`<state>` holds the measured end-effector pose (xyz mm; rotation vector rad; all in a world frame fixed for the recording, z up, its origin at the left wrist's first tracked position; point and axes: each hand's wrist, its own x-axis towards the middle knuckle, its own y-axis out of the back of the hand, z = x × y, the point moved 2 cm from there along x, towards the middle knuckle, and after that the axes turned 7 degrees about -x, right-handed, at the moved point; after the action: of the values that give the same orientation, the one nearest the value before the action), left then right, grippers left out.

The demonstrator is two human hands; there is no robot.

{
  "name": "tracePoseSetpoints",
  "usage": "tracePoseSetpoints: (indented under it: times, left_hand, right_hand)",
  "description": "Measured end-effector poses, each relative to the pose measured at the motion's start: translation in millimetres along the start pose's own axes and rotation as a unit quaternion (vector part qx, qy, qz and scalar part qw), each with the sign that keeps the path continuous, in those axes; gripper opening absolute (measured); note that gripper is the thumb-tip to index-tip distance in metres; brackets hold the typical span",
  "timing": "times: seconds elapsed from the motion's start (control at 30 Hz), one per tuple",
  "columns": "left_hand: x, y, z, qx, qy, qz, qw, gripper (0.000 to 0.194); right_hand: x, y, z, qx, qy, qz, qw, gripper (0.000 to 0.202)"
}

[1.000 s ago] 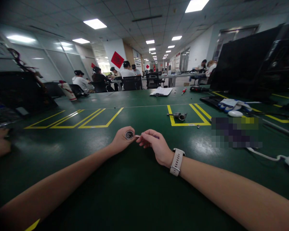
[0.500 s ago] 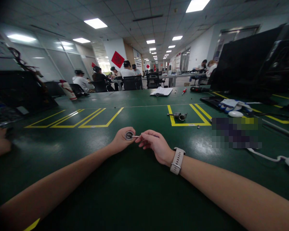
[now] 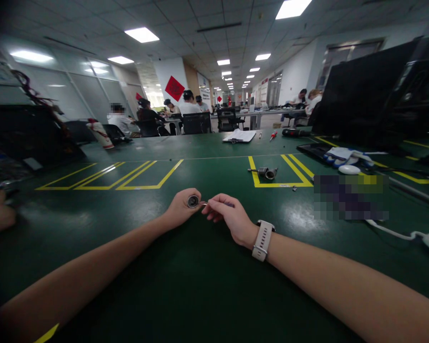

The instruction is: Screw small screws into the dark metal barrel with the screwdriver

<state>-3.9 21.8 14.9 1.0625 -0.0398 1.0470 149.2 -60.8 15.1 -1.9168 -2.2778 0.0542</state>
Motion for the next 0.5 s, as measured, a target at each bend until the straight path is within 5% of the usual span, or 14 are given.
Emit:
tracePoseSetpoints:
  times: [0.27,0.5]
  left_hand:
    - [-1.9,-0.8,-0.5,-0.128,0.004,-0.022,0.992,0.018]
    - [-0.5,-1.4,0.9,-0.129,0.011,-0.024,0.991,0.017]
  right_hand:
    - [1.2,1.8,0.7,0.052,-0.006,-0.031,0.998,0.012]
    - [0.9,1.1,0.1,0.047,-0.003,-0.027,0.999,0.013]
